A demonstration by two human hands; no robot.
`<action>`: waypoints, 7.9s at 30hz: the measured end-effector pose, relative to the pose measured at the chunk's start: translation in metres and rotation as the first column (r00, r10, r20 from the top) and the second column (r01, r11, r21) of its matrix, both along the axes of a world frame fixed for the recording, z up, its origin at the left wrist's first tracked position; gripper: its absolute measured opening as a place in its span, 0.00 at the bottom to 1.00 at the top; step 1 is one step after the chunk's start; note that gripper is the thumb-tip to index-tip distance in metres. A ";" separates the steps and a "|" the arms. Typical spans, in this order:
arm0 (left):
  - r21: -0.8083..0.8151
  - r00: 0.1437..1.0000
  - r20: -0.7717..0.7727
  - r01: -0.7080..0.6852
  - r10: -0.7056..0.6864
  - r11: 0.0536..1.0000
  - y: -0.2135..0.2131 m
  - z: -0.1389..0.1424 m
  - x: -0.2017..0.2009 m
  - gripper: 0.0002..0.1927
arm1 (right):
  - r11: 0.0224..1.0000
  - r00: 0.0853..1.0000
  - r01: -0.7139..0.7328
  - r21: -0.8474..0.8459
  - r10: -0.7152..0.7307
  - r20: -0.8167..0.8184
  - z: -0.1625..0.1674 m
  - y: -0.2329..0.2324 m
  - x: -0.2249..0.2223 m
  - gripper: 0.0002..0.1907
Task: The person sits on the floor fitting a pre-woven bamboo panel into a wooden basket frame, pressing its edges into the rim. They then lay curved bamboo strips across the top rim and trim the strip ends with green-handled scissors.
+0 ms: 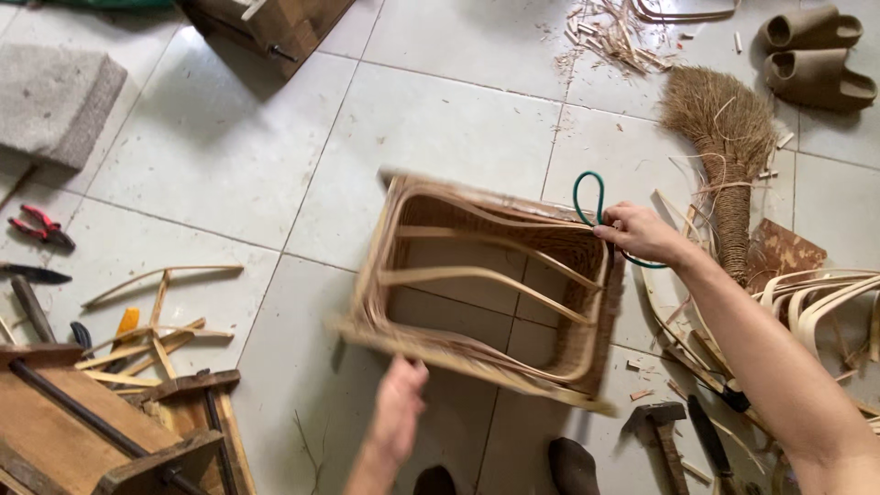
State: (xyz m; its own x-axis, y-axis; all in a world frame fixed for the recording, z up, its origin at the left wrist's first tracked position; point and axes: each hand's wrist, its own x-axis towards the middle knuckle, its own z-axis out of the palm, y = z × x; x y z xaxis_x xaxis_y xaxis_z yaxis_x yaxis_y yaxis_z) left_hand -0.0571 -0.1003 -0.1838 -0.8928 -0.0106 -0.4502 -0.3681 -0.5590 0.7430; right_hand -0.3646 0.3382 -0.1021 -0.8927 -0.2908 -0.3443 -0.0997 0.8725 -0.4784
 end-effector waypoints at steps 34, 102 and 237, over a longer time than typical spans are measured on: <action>-0.973 0.729 -0.026 -0.176 -0.684 -0.150 0.119 0.045 -0.207 0.30 | 0.854 0.707 -0.047 0.518 0.395 -0.587 -0.009 -0.070 0.035 0.07; -0.952 0.835 -0.270 -0.156 -0.479 0.264 0.039 0.078 -0.123 0.27 | 0.884 0.291 -0.152 0.443 0.468 -0.835 0.014 -0.055 -0.009 0.12; -0.829 0.720 -0.031 -0.406 -0.693 -0.385 0.126 0.037 -0.095 0.21 | 0.820 0.798 -0.402 0.408 0.533 -0.284 0.015 -0.007 0.099 0.33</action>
